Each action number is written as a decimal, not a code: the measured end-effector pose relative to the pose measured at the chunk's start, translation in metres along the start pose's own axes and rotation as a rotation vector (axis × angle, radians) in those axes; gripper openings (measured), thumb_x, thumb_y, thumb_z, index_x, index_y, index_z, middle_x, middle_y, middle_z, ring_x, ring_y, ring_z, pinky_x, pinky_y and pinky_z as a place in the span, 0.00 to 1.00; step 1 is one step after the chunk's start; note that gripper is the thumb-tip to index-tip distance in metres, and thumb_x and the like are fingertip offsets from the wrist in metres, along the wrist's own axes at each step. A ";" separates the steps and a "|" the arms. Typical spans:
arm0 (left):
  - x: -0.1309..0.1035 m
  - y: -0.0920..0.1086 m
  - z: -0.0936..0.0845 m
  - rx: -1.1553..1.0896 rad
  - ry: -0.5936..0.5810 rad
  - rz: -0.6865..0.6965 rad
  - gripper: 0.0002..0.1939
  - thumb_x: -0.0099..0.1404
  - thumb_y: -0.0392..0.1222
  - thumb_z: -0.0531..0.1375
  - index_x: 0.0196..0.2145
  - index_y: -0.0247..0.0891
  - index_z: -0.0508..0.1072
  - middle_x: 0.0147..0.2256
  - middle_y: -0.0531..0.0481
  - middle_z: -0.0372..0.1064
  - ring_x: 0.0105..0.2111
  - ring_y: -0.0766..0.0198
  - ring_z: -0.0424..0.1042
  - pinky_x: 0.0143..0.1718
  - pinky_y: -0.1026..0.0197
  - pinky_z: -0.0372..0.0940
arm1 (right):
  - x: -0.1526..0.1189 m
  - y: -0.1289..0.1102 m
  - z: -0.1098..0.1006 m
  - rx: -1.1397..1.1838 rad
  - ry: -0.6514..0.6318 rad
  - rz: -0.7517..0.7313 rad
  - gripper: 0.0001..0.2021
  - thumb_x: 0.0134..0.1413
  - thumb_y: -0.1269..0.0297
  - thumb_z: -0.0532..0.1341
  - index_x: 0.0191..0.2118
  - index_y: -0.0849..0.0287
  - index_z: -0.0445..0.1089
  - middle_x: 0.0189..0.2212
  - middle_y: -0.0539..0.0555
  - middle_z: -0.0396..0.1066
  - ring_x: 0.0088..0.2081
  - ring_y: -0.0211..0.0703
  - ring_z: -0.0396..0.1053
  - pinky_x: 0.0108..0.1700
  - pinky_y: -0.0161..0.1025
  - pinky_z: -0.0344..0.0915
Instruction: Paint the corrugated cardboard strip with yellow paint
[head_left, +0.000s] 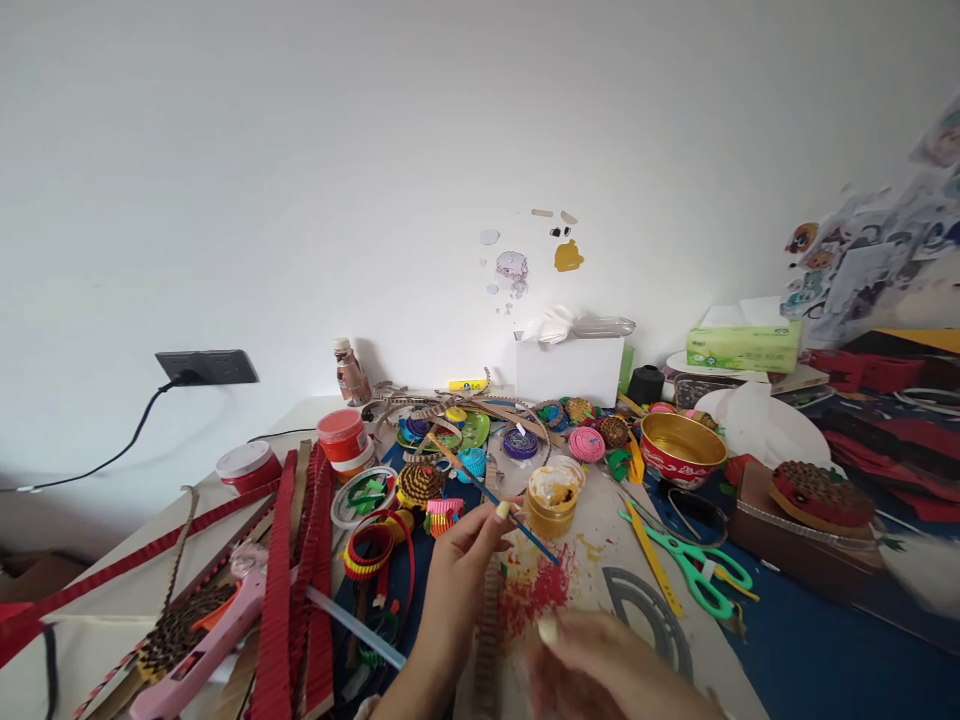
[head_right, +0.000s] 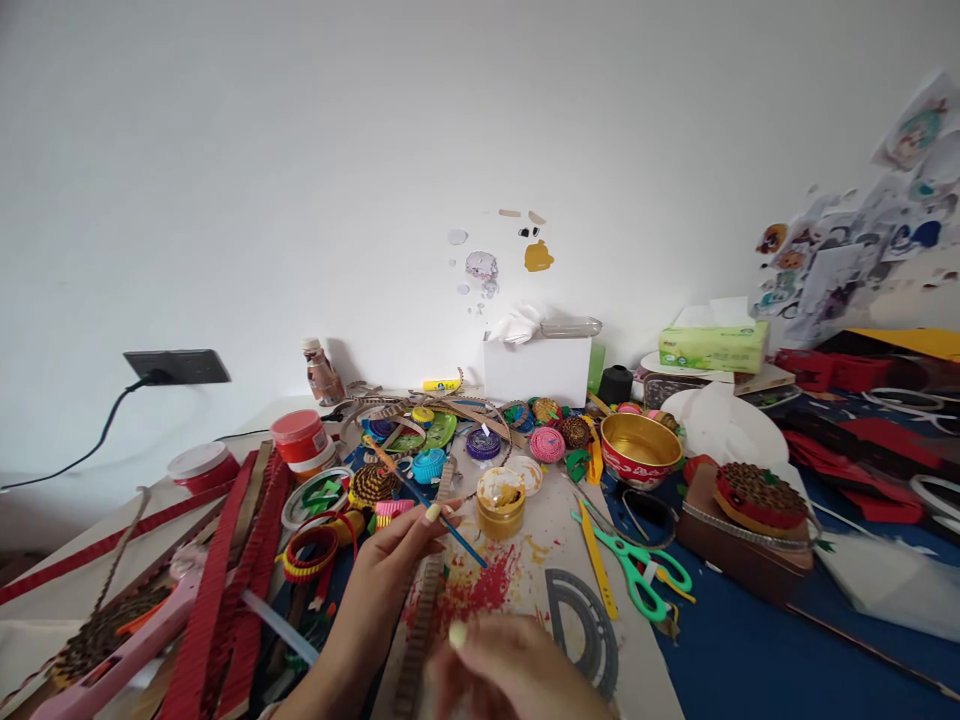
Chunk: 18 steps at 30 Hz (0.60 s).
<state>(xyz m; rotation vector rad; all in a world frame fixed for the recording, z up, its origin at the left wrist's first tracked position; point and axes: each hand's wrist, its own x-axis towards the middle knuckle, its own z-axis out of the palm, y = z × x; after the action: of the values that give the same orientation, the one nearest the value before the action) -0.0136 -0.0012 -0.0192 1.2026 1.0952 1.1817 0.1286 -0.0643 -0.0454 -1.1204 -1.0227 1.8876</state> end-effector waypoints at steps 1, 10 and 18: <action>0.001 0.001 -0.002 -0.013 0.002 -0.006 0.13 0.57 0.49 0.59 0.27 0.38 0.78 0.33 0.48 0.77 0.36 0.57 0.71 0.36 0.62 0.64 | -0.009 -0.001 -0.012 -0.271 0.072 -0.011 0.15 0.45 0.50 0.63 0.22 0.59 0.73 0.20 0.51 0.71 0.19 0.31 0.60 0.21 0.29 0.50; -0.003 0.002 0.000 0.030 -0.165 0.020 0.16 0.58 0.52 0.58 0.24 0.36 0.72 0.25 0.50 0.74 0.26 0.65 0.67 0.29 0.67 0.61 | -0.023 -0.027 -0.092 -1.695 0.876 -0.047 0.15 0.58 0.60 0.52 0.26 0.60 0.70 0.24 0.59 0.74 0.26 0.50 0.74 0.24 0.37 0.60; -0.008 -0.004 0.006 0.196 -0.316 0.090 0.20 0.59 0.55 0.56 0.24 0.34 0.71 0.22 0.49 0.68 0.25 0.62 0.66 0.29 0.63 0.59 | 0.001 -0.023 -0.090 -1.744 0.891 -0.082 0.12 0.56 0.63 0.55 0.28 0.62 0.71 0.23 0.61 0.74 0.26 0.51 0.75 0.25 0.36 0.63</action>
<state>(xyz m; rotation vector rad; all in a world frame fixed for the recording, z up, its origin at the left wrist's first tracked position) -0.0082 -0.0095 -0.0228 1.5455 0.9391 0.9256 0.2144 -0.0289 -0.0542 -2.3233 -1.9519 -0.1865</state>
